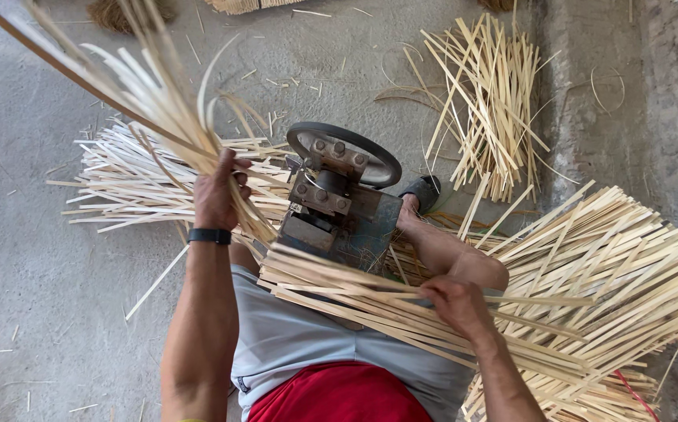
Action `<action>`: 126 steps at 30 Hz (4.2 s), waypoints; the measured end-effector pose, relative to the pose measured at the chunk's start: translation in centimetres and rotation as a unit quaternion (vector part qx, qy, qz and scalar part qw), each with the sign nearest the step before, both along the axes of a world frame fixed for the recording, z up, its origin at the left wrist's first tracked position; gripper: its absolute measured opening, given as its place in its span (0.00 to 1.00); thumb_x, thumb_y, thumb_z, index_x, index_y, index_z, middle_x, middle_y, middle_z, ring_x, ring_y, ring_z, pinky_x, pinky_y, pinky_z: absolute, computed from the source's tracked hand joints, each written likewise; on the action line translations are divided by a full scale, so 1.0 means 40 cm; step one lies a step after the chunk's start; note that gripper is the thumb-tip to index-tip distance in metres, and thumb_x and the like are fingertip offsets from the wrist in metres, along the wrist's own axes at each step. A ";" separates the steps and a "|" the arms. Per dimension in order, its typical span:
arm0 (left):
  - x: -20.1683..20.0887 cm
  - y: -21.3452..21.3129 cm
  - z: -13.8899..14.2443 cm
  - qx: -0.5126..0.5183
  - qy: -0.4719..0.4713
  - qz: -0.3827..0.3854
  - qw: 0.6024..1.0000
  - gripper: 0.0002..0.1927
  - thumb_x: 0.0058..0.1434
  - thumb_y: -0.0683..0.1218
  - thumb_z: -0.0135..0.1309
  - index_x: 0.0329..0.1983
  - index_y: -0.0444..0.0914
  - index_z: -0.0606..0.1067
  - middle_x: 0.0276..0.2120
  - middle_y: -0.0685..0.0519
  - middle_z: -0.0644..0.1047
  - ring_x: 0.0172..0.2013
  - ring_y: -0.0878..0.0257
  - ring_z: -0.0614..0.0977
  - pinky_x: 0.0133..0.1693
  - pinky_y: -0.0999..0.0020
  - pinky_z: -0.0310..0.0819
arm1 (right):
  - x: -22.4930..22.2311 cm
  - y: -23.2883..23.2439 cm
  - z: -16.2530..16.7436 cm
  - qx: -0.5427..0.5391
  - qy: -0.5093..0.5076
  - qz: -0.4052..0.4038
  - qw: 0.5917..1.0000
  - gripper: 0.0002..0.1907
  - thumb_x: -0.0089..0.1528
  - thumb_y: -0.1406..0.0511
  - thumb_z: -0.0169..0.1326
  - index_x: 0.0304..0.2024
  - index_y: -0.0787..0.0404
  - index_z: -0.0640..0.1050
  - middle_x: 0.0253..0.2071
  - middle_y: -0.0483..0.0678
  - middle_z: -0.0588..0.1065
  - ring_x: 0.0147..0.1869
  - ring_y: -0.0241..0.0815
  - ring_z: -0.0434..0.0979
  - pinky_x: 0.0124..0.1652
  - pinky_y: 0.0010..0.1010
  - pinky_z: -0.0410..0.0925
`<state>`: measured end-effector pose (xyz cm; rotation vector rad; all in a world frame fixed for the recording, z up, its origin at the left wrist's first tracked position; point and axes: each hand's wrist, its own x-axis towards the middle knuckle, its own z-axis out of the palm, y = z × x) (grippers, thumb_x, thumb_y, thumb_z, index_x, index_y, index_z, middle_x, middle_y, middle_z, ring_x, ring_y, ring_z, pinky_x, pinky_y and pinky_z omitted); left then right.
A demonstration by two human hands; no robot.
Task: The person sits on the floor and uses a manual splitting machine to peel thin strips from bamboo rods. They feed each rod through the machine, collect the resulting strips, and place them into a growing pile on the floor.
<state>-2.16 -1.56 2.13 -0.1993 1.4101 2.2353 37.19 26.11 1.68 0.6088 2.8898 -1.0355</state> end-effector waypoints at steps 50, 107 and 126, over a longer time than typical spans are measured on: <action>-0.052 -0.044 -0.009 0.030 0.001 0.062 0.998 0.12 0.68 0.50 0.58 0.44 0.38 0.72 0.26 0.52 0.76 0.26 0.63 0.77 0.28 0.67 0.77 | 0.037 0.056 0.004 -0.026 -0.071 -0.047 0.996 0.13 0.55 0.60 0.65 0.40 0.57 0.85 0.38 0.45 0.82 0.41 0.40 0.84 0.43 0.33 0.77; 0.064 0.047 -0.027 -0.026 -0.009 -0.021 0.999 0.21 0.55 0.49 0.69 0.45 0.35 0.75 0.30 0.55 0.77 0.22 0.70 0.73 0.21 0.74 0.69 | -0.123 0.079 0.014 0.180 0.125 -0.023 0.975 0.16 0.60 0.56 0.63 0.48 0.53 0.84 0.36 0.46 0.80 0.33 0.39 0.80 0.29 0.28 0.76; 0.009 0.030 -0.025 -0.008 0.000 -0.014 1.000 0.17 0.66 0.51 0.61 0.41 0.30 0.78 0.29 0.52 0.78 0.23 0.69 0.73 0.22 0.74 0.72 | -0.060 -0.057 0.004 -0.147 -0.229 0.013 0.962 0.11 0.59 0.60 0.61 0.40 0.58 0.83 0.38 0.46 0.84 0.41 0.40 0.84 0.45 0.35 0.75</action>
